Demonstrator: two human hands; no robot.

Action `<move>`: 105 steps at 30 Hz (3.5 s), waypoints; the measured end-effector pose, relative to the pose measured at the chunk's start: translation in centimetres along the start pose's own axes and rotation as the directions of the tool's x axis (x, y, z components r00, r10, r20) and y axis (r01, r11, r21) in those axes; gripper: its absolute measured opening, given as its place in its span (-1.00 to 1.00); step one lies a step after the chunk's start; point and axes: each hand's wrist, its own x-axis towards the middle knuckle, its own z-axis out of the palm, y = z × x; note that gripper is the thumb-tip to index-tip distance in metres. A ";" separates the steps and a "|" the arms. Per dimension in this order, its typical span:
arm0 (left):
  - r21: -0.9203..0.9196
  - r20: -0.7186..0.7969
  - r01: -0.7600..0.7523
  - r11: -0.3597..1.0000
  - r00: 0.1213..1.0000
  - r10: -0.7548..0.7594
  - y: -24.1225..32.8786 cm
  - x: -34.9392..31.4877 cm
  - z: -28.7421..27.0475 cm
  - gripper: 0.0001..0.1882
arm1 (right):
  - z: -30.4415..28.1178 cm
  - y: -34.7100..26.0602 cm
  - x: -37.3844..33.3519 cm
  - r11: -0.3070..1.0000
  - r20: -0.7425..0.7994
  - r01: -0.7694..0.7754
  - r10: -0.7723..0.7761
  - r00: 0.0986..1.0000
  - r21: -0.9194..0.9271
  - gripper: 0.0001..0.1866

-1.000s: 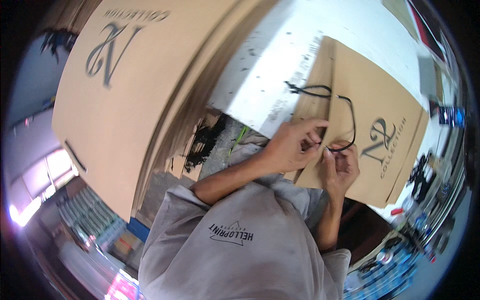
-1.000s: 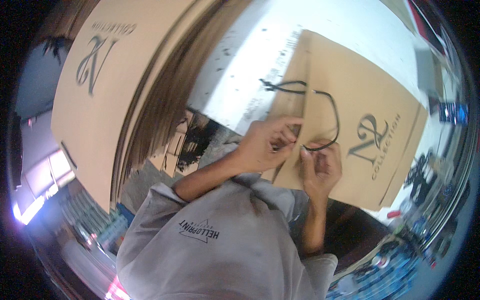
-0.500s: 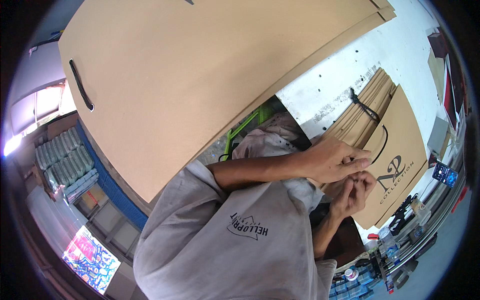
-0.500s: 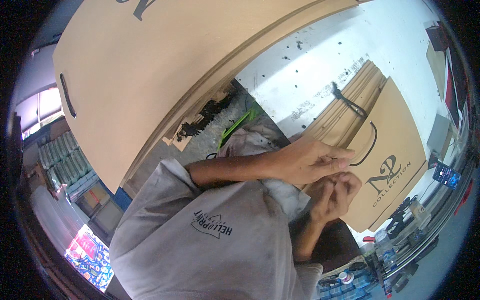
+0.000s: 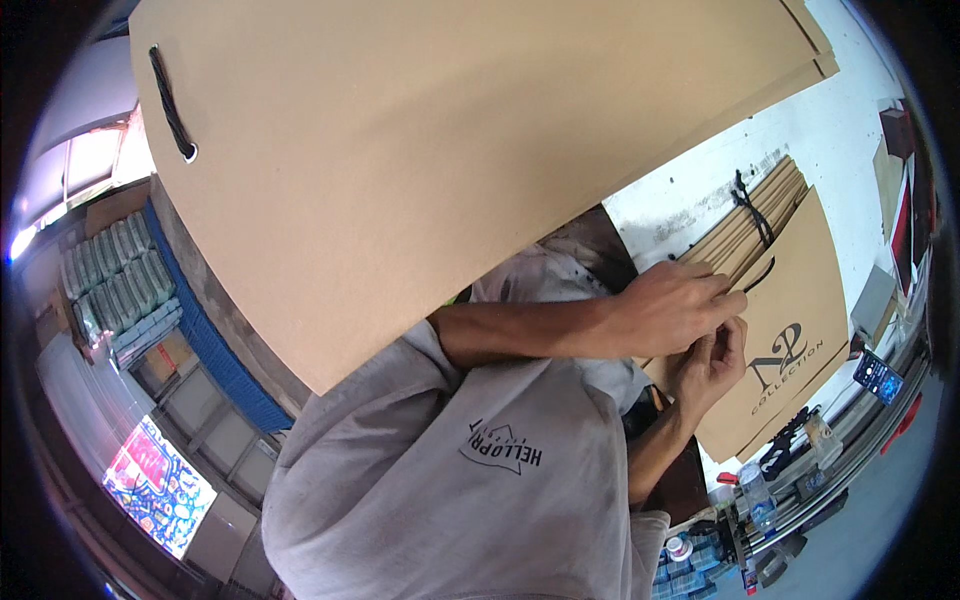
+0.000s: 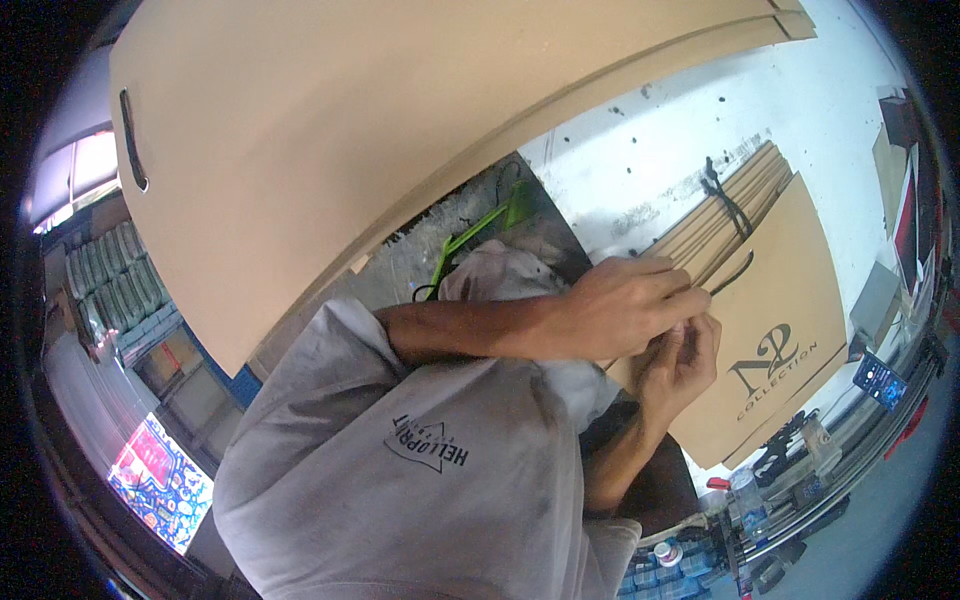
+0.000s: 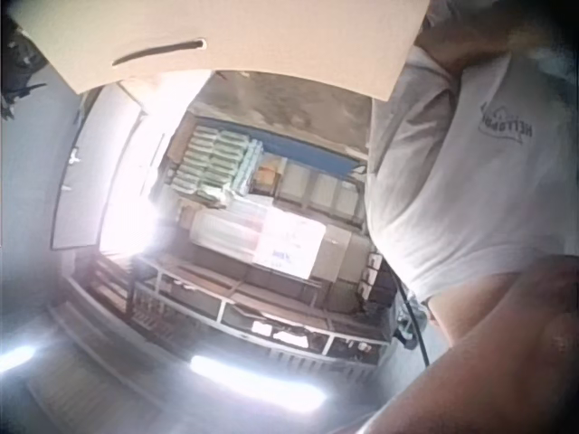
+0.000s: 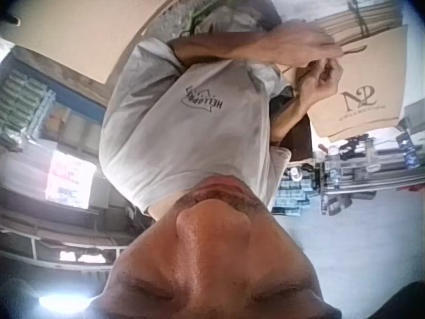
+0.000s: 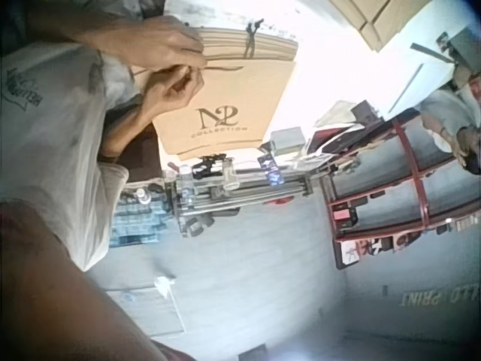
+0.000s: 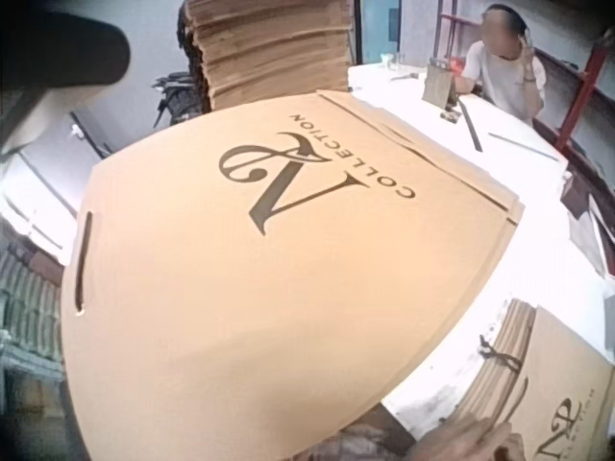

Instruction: The person threads black cords through pre-punched holes in flat brown paper bags and ties knots to form handles. They repeat this process for multiple bags, stacking completed ones to the side.

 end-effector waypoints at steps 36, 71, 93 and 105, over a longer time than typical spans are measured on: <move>-0.545 0.067 0.008 0.838 0.997 0.034 4.1 -1.0 -3.8 -0.93 | 1.0 -1.6 0.1 0.955 -0.042 0.262 -0.270 0.962 -0.139 -0.83; -0.056 -0.863 0.147 0.988 0.490 -0.122 15.0 -1.9 -32.3 -0.79 | -33.7 23.0 0.4 0.681 -0.594 -0.454 0.034 0.804 -0.575 -0.42; -0.088 0.578 0.220 0.971 0.806 -0.130 9.1 4.4 -10.9 -0.77 | -19.5 7.6 4.1 0.994 -0.337 0.098 -0.108 0.935 -0.047 -0.83; 0.023 0.120 0.373 0.928 0.920 -0.373 -3.9 8.8 1.1 -0.63 | -7.3 1.9 3.8 0.874 -0.129 0.125 -0.208 0.969 -0.470 -0.79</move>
